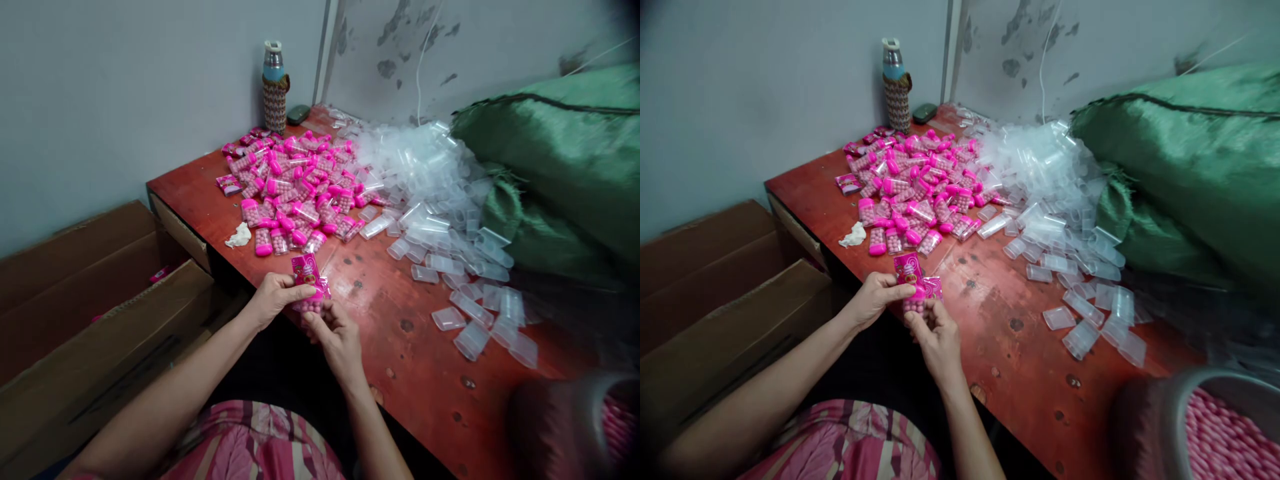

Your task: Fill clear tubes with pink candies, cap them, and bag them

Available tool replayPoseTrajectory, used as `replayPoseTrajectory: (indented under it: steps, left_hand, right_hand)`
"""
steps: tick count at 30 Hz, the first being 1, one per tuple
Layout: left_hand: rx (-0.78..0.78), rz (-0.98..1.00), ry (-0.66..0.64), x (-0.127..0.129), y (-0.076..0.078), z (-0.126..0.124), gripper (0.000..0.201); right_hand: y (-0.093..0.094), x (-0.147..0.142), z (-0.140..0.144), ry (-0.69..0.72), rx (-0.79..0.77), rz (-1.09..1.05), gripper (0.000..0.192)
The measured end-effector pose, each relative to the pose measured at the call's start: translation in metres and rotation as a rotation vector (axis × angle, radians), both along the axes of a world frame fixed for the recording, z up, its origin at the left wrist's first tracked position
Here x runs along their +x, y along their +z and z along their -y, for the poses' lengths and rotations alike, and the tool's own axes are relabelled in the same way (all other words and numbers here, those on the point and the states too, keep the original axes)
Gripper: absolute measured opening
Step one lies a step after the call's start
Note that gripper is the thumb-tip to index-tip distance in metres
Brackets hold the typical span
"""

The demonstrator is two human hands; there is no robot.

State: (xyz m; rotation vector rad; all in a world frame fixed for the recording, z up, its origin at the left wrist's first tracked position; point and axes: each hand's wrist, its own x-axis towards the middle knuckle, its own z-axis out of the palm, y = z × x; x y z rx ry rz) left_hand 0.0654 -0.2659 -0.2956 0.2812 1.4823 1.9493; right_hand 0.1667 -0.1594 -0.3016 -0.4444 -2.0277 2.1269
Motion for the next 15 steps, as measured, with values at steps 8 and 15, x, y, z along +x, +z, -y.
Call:
replayPoseTrajectory:
  steps: [8, 15]
  left_hand:
    - [0.084, 0.136, -0.019, 0.008, -0.002, -0.002, 0.022]
    - [0.087, 0.253, 0.116, 0.013, -0.001, -0.003, 0.023]
  right_hand:
    - [-0.003, 0.0, -0.001, 0.067, 0.008, 0.021, 0.019]
    - [0.004, -0.002, 0.004, -0.229, 1.021, -0.355, 0.056]
